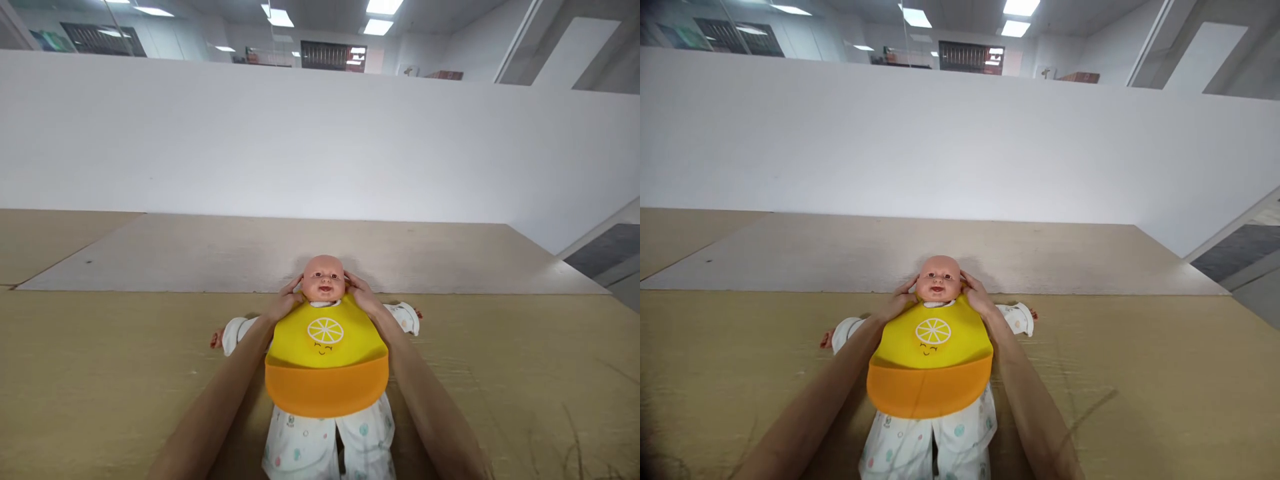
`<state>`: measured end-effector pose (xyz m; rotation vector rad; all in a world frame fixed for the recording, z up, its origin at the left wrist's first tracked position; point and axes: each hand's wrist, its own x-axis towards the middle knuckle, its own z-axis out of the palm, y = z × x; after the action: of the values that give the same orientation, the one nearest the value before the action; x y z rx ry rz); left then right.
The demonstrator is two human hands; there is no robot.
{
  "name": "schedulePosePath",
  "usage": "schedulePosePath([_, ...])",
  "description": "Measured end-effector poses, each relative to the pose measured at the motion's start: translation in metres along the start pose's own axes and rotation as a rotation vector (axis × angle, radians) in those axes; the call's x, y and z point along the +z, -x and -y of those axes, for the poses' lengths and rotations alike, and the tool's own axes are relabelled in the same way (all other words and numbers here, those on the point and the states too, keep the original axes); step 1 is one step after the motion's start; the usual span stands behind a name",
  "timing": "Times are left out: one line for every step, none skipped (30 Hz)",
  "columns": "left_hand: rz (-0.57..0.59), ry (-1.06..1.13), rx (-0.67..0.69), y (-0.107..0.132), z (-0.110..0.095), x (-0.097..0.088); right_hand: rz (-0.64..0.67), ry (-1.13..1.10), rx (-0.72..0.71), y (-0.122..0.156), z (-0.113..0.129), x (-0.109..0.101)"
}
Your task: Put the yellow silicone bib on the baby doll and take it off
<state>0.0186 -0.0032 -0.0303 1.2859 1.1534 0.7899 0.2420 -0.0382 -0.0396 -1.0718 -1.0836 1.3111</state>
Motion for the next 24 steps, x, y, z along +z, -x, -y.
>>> schedulePosePath([0.018,0.037,-0.029,0.005,0.001,0.001,-0.006,-0.006,-0.004,0.005,-0.001,0.001])
schedulePosePath([0.039,0.077,-0.066,0.011,0.001,0.002,-0.015,-0.007,-0.008,0.011,-0.002,0.001])
schedulePosePath([0.058,0.119,-0.102,0.017,0.001,0.003,-0.019,-0.003,-0.006,0.017,-0.003,0.001])
schedulePosePath([0.078,0.161,-0.133,0.023,0.000,0.004,-0.022,-0.003,0.003,0.024,-0.004,0.001])
schedulePosePath([0.093,0.195,-0.161,0.030,-0.002,0.006,-0.026,-0.008,0.019,0.031,-0.005,0.001])
schedulePosePath([0.101,0.226,-0.184,0.037,-0.003,0.008,-0.028,-0.017,0.036,0.038,-0.005,0.000])
schedulePosePath([0.109,0.254,-0.204,0.044,-0.006,0.010,-0.026,-0.026,0.053,0.044,-0.005,-0.001])
schedulePosePath([0.122,0.284,-0.218,0.051,-0.008,0.012,-0.020,-0.031,0.066,0.051,-0.005,-0.001])
schedulePosePath([0.140,0.311,-0.229,0.057,-0.009,0.014,-0.011,-0.030,0.075,0.057,-0.005,-0.002])
schedulePosePath([0.165,0.336,-0.237,0.062,-0.010,0.015,-0.004,-0.022,0.077,0.064,-0.004,-0.002])
schedulePosePath([0.190,0.356,-0.245,0.066,-0.010,0.016,0.003,-0.010,0.074,0.070,-0.003,-0.003])
schedulePosePath([0.210,0.371,-0.250,0.069,-0.009,0.017,0.005,0.003,0.070,0.076,-0.002,-0.003])
schedulePosePath([0.225,0.382,-0.254,0.072,-0.007,0.018,0.008,0.017,0.066,0.082,-0.001,-0.003])
schedulePosePath([0.236,0.393,-0.258,0.075,-0.004,0.018,0.012,0.031,0.063,0.088,0.000,-0.004])
schedulePosePath([0.245,0.406,-0.262,0.077,-0.001,0.018,0.018,0.047,0.059,0.093,0.000,-0.004])
schedulePosePath([0.250,0.423,-0.267,0.079,0.003,0.018,0.023,0.063,0.055,0.097,-0.001,-0.005])
schedulePosePath([0.252,0.443,-0.272,0.082,0.006,0.018,0.026,0.075,0.049,0.101,-0.001,-0.005])
schedulePosePath([0.251,0.466,-0.279,0.084,0.008,0.018,0.030,0.081,0.043,0.104,-0.002,-0.006])
schedulePosePath([0.250,0.492,-0.282,0.088,0.011,0.019,0.039,0.082,0.042,0.106,-0.003,-0.007])
schedulePosePath([0.247,0.520,-0.283,0.091,0.013,0.019,0.052,0.076,0.042,0.108,-0.004,-0.007])
schedulePosePath([0.244,0.547,-0.287,0.094,0.014,0.019,0.071,0.066,0.042,0.110,-0.004,-0.007])
schedulePosePath([0.244,0.570,-0.292,0.097,0.016,0.020,0.093,0.053,0.040,0.111,-0.004,-0.007])
schedulePosePath([0.246,0.590,-0.295,0.100,0.017,0.020,0.114,0.040,0.036,0.111,-0.004,-0.006])
schedulePosePath([0.251,0.606,-0.294,0.102,0.017,0.021,0.129,0.031,0.029,0.112,-0.003,-0.005])
